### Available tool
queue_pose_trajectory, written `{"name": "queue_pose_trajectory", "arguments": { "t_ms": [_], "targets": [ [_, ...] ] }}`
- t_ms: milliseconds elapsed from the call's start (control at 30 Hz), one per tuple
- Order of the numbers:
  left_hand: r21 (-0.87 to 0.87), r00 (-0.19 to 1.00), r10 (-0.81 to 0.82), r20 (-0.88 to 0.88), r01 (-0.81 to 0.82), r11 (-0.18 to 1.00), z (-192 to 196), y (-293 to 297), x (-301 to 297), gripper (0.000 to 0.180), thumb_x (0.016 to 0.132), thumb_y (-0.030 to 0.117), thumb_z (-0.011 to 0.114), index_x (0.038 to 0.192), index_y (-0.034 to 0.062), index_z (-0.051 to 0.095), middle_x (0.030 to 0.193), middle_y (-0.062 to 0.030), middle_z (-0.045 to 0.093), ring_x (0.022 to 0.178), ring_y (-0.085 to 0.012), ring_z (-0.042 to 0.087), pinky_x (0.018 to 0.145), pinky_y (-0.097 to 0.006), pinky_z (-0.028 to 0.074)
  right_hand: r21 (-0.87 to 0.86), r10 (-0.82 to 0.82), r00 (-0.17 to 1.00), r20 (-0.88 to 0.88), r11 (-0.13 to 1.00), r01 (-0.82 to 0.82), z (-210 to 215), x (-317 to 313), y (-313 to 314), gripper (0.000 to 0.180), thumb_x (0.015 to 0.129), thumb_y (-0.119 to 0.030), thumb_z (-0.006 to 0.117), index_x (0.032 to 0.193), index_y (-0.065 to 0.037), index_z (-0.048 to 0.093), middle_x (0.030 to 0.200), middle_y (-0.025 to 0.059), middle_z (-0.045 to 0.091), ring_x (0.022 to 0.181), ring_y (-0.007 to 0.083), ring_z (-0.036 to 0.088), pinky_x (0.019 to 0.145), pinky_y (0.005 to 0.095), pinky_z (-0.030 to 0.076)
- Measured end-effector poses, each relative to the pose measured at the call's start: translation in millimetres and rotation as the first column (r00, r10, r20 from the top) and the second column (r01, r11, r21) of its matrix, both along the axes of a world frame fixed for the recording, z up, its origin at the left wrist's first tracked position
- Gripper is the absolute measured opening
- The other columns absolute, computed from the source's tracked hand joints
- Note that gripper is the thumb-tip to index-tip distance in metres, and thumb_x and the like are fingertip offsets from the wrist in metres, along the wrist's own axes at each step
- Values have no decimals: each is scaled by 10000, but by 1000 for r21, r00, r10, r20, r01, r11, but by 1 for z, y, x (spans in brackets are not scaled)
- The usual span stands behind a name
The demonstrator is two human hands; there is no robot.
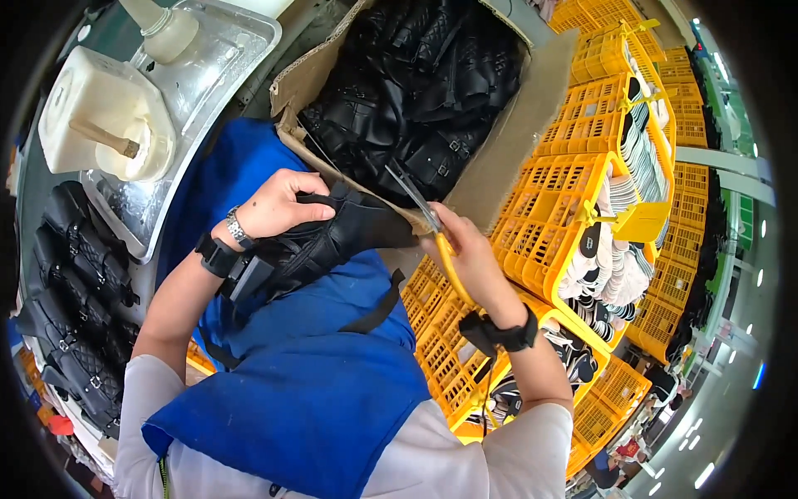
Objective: The recorder is using scissors to trim excess material and threads from finished black boots in a manufacturing setting.
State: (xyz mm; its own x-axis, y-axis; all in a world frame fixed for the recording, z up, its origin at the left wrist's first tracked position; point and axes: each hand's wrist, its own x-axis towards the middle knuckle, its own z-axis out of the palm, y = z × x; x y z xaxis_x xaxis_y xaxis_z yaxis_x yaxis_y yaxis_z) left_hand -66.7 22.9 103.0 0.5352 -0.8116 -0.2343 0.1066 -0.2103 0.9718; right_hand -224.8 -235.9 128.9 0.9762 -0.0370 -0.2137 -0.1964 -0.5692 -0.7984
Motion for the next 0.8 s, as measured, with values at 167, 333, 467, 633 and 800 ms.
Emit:
{"name": "queue_pose_trajectory", "arguments": {
  "t_ms": [167,333,467,633,800],
  "targets": [
    [-8,982,-15,187,17,1000,2,-4,0,124,743,88,688,764,2,601,640,-40,577,623,-131,552,976,-343,357,-207,189,956,-223,949,-236,64,10,-2,458,750,-93,649,1193,-154,549,777,129,519,734,288,569,660,333,455],
    [-6,977,-9,214,11,1000,4,-4,-2,109,741,88,685,751,11,609,631,-43,588,620,-155,568,1015,-365,325,-315,244,932,-268,892,-324,67,13,1,508,722,-40,666,1203,-125,528,853,137,555,741,272,553,665,316,461],
    [-16,977,-36,212,40,999,3,-5,-3,107,739,103,690,743,24,618,631,-35,591,626,-148,568,1004,-372,329,-362,259,945,-198,877,-316,68,16,11,431,747,-111,643,1168,-163,565,790,131,534,711,322,565,626,376,458],
    [-30,971,-60,231,69,997,7,-7,-4,99,735,109,690,726,35,625,625,-20,591,635,-144,567,996,-366,327,-385,314,936,-157,854,-351,70,19,15,442,737,-72,646,1165,-142,561,801,131,543,702,310,563,627,359,463],
    [-26,974,-102,202,109,994,10,-7,-2,102,723,105,698,705,34,627,628,-8,591,630,-136,559,1007,-362,310,-378,348,930,-116,851,-365,70,19,13,425,721,-91,663,1134,-156,586,791,125,556,692,316,572,607,377,462]
  ]
}}
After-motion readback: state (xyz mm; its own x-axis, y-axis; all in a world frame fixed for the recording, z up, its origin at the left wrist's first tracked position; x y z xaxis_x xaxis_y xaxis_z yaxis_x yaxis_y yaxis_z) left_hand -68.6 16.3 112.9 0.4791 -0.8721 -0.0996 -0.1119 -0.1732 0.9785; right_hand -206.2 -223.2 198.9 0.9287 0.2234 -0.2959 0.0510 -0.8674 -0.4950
